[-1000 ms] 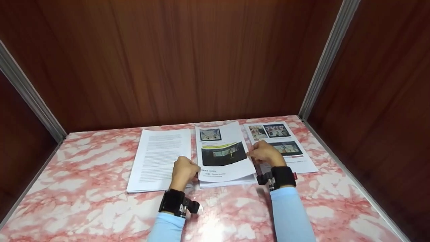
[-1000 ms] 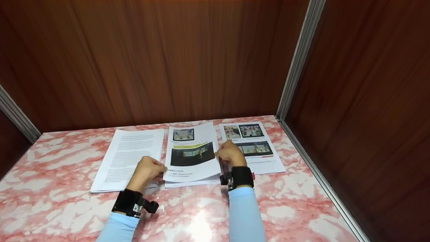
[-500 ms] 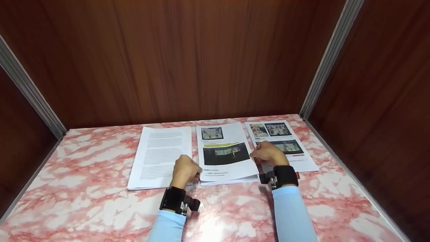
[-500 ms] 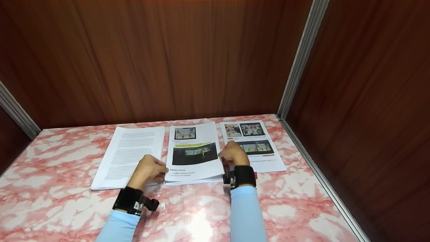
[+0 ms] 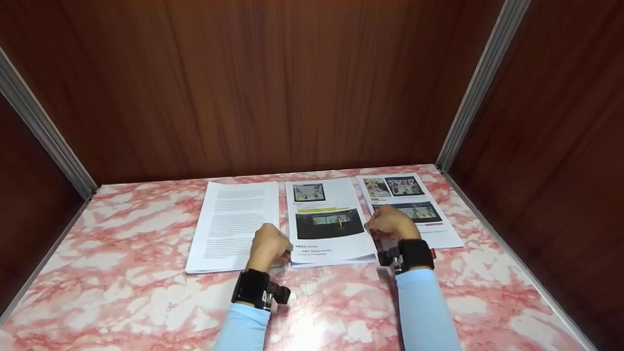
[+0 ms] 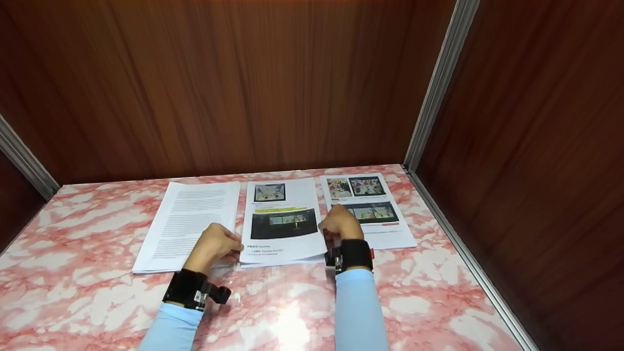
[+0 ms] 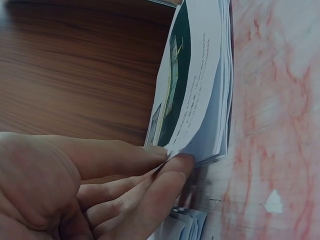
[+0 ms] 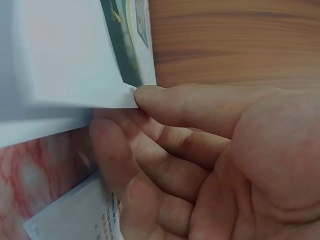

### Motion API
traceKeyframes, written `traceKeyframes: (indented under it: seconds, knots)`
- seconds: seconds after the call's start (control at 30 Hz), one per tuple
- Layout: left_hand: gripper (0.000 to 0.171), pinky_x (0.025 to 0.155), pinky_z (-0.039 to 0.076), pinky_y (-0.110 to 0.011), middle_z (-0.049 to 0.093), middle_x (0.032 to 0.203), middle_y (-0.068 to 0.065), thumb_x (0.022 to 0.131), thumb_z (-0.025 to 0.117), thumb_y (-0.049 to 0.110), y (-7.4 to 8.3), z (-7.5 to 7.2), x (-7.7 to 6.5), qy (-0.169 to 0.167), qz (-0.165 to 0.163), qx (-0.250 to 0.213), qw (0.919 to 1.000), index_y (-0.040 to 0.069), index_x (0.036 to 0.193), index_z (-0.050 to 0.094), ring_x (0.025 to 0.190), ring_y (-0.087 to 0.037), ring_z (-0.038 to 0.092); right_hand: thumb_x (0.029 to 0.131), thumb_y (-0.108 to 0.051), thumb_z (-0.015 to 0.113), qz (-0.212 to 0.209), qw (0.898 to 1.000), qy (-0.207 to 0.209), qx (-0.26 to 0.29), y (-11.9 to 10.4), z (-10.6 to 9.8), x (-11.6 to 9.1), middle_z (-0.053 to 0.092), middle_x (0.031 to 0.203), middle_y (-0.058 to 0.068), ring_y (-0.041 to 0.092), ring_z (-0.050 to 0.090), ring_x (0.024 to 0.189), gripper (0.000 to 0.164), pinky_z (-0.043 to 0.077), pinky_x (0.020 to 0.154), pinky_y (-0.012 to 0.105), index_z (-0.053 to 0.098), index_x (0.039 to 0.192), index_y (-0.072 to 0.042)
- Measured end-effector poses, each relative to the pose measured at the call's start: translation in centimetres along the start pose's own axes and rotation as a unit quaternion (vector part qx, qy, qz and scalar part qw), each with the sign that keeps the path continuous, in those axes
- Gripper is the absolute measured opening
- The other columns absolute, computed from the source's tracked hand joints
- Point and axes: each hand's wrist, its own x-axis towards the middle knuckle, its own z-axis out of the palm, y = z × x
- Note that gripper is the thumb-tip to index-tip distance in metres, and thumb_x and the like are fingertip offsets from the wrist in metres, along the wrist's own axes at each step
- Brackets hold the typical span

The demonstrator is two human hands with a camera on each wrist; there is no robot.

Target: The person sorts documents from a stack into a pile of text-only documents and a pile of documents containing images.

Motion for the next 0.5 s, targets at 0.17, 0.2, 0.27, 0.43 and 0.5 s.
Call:
traceKeyframes:
  seconds: [0.17, 0.2, 0.27, 0.43, 0.5]
  knots:
    - [0.007, 0.049, 0.054, -0.03, 0.068, 0.061, -0.012, 0.064, 0.07, 0.0, 0.1, 0.07, -0.07, -0.007, -0.003, 0.013, 0.9999, 0.003, 0.069, 0.065, 0.048, -0.02, 0.065, 0.08, -0.013, 0.064, -0.003, 1.0, 0.001, 0.005, 0.13, -0.16, -0.05, 0.065, 0.078, 0.008, 0.018, 0.063, 0.07, 0.019, 0.052, 0.065, 0.029, 0.066, 0.093, 0.001]
    - [0.007, 0.049, 0.054, -0.03, 0.068, 0.062, -0.013, 0.064, 0.07, 0.0, 0.09, 0.09, -0.08, -0.009, -0.004, 0.011, 0.9999, 0.003, 0.068, 0.065, 0.049, -0.02, 0.065, 0.08, -0.013, 0.063, -0.007, 1.0, 0.003, -0.004, 0.15, -0.17, -0.07, 0.066, 0.077, 0.008, 0.017, 0.063, 0.069, 0.019, 0.052, 0.064, 0.029, 0.066, 0.093, 0.001]
    - [0.008, 0.049, 0.054, -0.031, 0.068, 0.062, -0.014, 0.064, 0.071, 0.0, 0.12, 0.11, -0.15, -0.014, -0.003, 0.008, 0.9999, 0.002, 0.067, 0.063, 0.049, -0.02, 0.065, 0.079, -0.013, 0.063, -0.009, 1.0, 0.009, -0.009, 0.19, -0.17, -0.06, 0.067, 0.076, 0.008, 0.017, 0.063, 0.068, 0.019, 0.051, 0.061, 0.028, 0.068, 0.092, 0.001]
    - [0.011, 0.048, 0.054, -0.029, 0.069, 0.062, -0.013, 0.064, 0.073, 0.003, 0.3, 0.16, -0.26, -0.017, -0.008, 0.017, 0.9997, 0.003, 0.068, 0.063, 0.05, -0.02, 0.066, 0.081, -0.012, 0.063, 0.005, 1.0, 0.006, 0.021, 0.36, -0.18, 0.03, 0.066, 0.08, 0.009, 0.018, 0.063, 0.069, 0.019, 0.053, 0.064, 0.03, 0.065, 0.095, 0.002]
    - [0.011, 0.047, 0.053, -0.028, 0.069, 0.061, -0.012, 0.065, 0.073, 0.005, 0.4, 0.13, -0.29, -0.017, -0.011, 0.026, 0.9994, 0.003, 0.069, 0.063, 0.05, -0.02, 0.066, 0.082, -0.011, 0.062, 0.01, 0.999, 0.003, 0.031, 0.44, -0.2, 0.02, 0.066, 0.081, 0.01, 0.019, 0.064, 0.07, 0.019, 0.054, 0.066, 0.031, 0.064, 0.096, 0.002]
